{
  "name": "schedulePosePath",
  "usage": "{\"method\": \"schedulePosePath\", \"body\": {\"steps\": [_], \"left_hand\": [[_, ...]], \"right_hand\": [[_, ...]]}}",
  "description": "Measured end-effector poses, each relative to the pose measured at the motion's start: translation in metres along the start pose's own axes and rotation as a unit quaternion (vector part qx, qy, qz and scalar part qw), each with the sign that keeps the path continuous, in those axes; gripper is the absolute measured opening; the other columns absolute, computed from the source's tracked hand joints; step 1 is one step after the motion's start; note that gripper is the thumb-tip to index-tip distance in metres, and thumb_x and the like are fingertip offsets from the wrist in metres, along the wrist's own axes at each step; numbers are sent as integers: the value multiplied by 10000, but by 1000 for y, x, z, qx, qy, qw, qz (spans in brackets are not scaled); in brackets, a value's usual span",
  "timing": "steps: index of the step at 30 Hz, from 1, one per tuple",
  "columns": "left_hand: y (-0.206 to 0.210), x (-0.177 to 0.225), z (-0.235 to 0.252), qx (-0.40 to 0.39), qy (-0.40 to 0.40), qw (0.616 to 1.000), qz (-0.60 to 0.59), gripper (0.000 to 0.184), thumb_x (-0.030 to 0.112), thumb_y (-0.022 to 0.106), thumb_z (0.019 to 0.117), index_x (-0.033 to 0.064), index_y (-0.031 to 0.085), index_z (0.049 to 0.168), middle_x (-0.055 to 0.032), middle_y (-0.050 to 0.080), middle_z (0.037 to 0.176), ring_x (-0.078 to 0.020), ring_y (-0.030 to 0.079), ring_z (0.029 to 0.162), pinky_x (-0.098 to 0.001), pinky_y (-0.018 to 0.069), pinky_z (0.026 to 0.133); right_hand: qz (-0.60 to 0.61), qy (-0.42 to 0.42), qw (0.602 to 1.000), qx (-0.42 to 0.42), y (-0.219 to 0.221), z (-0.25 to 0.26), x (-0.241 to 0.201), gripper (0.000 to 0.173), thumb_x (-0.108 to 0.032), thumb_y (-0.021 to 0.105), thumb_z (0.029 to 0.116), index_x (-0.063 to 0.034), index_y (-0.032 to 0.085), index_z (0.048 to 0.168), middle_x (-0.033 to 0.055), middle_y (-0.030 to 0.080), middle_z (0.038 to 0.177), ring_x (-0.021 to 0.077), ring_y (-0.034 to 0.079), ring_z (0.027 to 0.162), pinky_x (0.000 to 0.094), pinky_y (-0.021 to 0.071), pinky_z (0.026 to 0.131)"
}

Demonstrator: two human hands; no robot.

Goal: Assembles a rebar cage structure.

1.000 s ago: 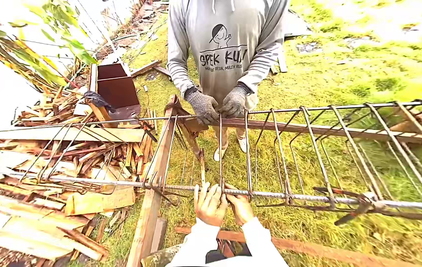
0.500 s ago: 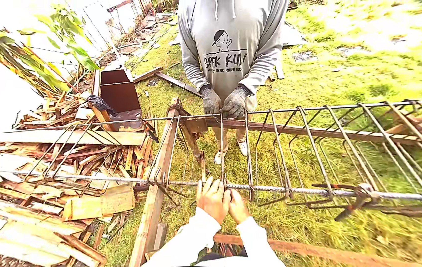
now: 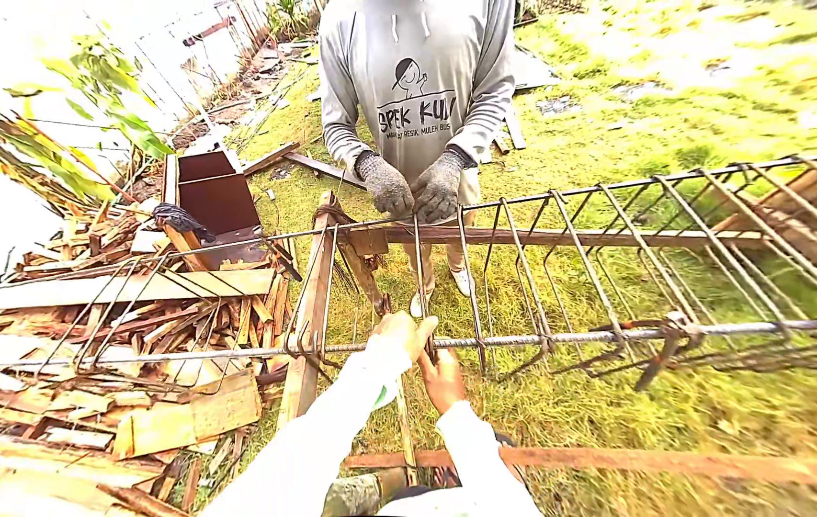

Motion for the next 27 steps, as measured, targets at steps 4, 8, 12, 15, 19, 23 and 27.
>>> {"method": "schedulePosePath", "body": {"steps": [4, 8, 12, 15, 19, 23, 27], "left_hand": [[-2, 43, -6, 26, -39, 995, 87, 674, 617, 412, 1041, 22, 716, 1127, -211, 690, 1199, -366, 636, 1201, -574, 490, 1010], [1, 45, 6, 62, -50, 991, 103, 565, 514, 428, 1070, 40, 680, 1245, -190, 680, 1258, -344, 637, 1212, -536, 502, 1005], [2, 39, 14, 73, -63, 994, 54, 460, 394, 479, 1050, 19, 687, 1220, -182, 679, 1269, -326, 641, 1218, -527, 506, 1013], [8, 25, 13, 81, -60, 995, 25, 498, 447, 464, 1046, 30, 733, 1087, -173, 707, 1196, -315, 667, 1172, -532, 524, 985], [21, 14, -6, 139, -63, 986, 61, 543, 550, 423, 1029, 122, 750, 1099, -53, 694, 1268, -237, 589, 1263, -501, 411, 1067], [38, -10, -15, 234, 16, 965, -115, 332, 393, 591, 991, 148, 752, 1146, -35, 715, 1219, -187, 660, 1143, -419, 499, 1020], [72, -40, -23, 239, 101, 896, -361, 213, 230, 673, 982, 76, 776, 1087, -61, 757, 1097, -129, 710, 1016, -346, 554, 975]], "right_hand": [[23, -7, 1000, 6, 5, 1, 3, 427, -212, 652, 972, 63, 629, 1299, 266, 589, 1368, 301, 584, 1287, 410, 469, 1118], [18, -1, 1000, 7, 4, 0, 0, 439, -230, 662, 976, 52, 623, 1310, 257, 581, 1380, 296, 571, 1303, 405, 462, 1126], [4, 8, 1000, 3, 1, 0, -4, 413, -246, 641, 993, 47, 640, 1283, 251, 609, 1343, 303, 598, 1266, 436, 476, 1104], [2, 12, 1000, -3, 0, 0, -5, 431, -236, 622, 1004, 58, 611, 1319, 258, 599, 1354, 306, 593, 1275, 442, 470, 1112], [-7, -9, 1000, 9, 3, 0, -1, 405, -178, 630, 986, 59, 613, 1314, 249, 617, 1335, 292, 604, 1265, 424, 477, 1112], [-16, -5, 1000, 15, 2, 0, 2, 401, -289, 593, 1023, 35, 650, 1253, 215, 657, 1263, 273, 643, 1189, 449, 508, 1065], [2, -25, 999, 20, 1, -2, 1, 361, -235, 569, 1030, 25, 645, 1268, 190, 675, 1216, 231, 667, 1121, 414, 536, 1011]]}}
Point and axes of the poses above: each hand's wrist, its own z-axis towards the middle knuckle, its own y-axis out of the palm, x = y × z, the point moved 1 cm from there along z, towards the middle knuckle
